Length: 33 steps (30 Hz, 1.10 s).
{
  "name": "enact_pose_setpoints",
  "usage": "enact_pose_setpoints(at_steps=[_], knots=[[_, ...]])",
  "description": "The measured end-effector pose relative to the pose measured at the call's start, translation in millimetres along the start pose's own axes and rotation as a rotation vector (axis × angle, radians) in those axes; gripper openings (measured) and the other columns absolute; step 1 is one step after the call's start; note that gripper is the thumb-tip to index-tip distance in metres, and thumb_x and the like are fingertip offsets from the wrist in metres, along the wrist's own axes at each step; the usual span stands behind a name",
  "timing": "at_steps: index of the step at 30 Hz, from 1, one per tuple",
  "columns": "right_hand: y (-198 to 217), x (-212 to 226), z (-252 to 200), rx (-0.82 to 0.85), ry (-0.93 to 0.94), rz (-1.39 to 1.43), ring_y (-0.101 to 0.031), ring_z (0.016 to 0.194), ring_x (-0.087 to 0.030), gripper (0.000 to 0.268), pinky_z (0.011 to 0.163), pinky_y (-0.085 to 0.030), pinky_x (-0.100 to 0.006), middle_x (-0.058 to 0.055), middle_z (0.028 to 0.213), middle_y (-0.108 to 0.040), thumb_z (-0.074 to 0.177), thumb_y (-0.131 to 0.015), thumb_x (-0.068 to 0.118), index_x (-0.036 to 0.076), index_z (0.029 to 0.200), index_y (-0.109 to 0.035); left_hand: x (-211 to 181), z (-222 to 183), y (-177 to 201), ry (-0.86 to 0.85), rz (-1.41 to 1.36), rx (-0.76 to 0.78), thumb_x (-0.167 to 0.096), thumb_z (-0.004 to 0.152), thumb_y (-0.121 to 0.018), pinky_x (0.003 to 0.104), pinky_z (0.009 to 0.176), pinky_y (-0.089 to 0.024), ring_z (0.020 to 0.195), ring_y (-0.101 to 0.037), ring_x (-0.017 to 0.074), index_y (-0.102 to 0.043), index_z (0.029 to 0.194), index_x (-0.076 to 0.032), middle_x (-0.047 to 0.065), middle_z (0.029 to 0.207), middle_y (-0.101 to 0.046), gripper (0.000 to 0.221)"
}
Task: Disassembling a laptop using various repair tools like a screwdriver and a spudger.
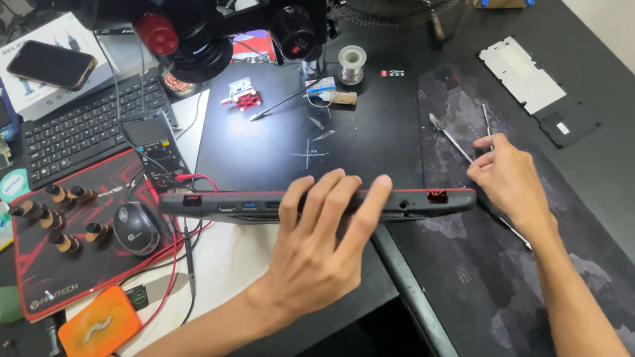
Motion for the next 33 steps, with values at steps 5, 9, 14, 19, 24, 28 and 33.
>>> enact_pose_setpoints(at_steps=[5,9,14,19,24,28,33], knots=[[8,7,1,-0.128,0.155,-0.098,-0.072,0.089,-0.027,0.027,0.08,-0.056,-0.038,-0.019,0.099,-0.07,0.09,-0.071,0.008,-0.001,0.115,-0.074,-3,-18,-20,-0.306,0.248,-0.198,-0.007,0.096,-0.06,0.043,0.112,-0.029,0.12,-0.068,0.0229,-0.066,0.139,-0.015,0.012,0.128,-0.068,0.045],[35,17,-4,-0.191,0.058,-0.014,-0.07,0.081,-0.023,0.025,0.076,-0.055,-0.037,-0.014,0.108,-0.068,0.097,-0.067,0.014,0.004,0.119,-0.074,-3,-23,-31,-0.3,0.203,-0.261,-0.018,0.1,-0.059,0.042,0.11,-0.026,0.113,-0.071,0.0233,-0.067,0.138,-0.013,0.013,0.122,-0.071,0.04],[46,1,-7,-0.131,0.102,-0.09,-0.065,0.083,-0.023,0.024,0.077,-0.052,-0.037,-0.015,0.098,-0.067,0.096,-0.068,0.012,0.004,0.117,-0.075,1,-19,-33,-0.296,0.272,-0.263,-0.028,0.101,-0.071,0.041,0.109,-0.027,0.111,-0.07,0.0202,-0.069,0.134,-0.02,0.008,0.121,-0.071,0.034],[38,-33,-4,-0.106,0.152,-0.048,-0.066,0.087,-0.017,0.024,0.082,-0.052,-0.034,-0.011,0.097,-0.067,0.095,-0.066,0.01,0.0,0.115,-0.071,-1,-17,-40,-0.261,0.263,-0.305,-0.027,0.099,-0.074,0.042,0.105,-0.028,0.109,-0.069,0.0196,-0.067,0.132,-0.021,0.005,0.121,-0.071,0.034],[31,-36,-1,0.044,-0.106,0.221,-0.058,0.075,-0.013,0.026,0.067,-0.05,-0.03,-0.003,0.091,-0.061,0.098,-0.063,0.014,0.0,0.119,-0.064,-3,-12,-45,-0.253,0.281,-0.315,-0.027,0.102,-0.073,0.043,0.104,-0.027,0.11,-0.067,0.0185,-0.067,0.132,-0.023,0.001,0.122,-0.07,0.031],[32,-14,-14,0.197,-0.102,0.674,-0.052,0.08,-0.007,0.022,0.072,-0.045,-0.021,0.003,0.09,-0.058,0.101,-0.063,0.012,0.0,0.12,-0.064,-4,-11,-47,-0.309,0.347,-0.327,-0.031,0.106,-0.073,0.042,0.106,-0.029,0.11,-0.068,0.0157,-0.071,0.13,-0.024,0.0,0.12,-0.072,0.025],[53,36,-48,0.128,-0.041,1.075,-0.06,0.086,-0.009,0.022,0.08,-0.05,-0.024,-0.002,0.097,-0.064,0.106,-0.065,0.012,0.0,0.124,-0.062,0,-12,-49,-0.358,0.351,-0.373,-0.024,0.107,-0.073,0.042,0.111,-0.031,0.111,-0.068,0.015,-0.07,0.132,-0.023,-0.002,0.121,-0.07,0.025]])
Point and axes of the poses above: each hand's wrist, its own z-axis towards the middle knuckle, its own y-axis out of the back of the hand, x = y × z, the point moved 2 cm from there along z, towards the middle knuckle
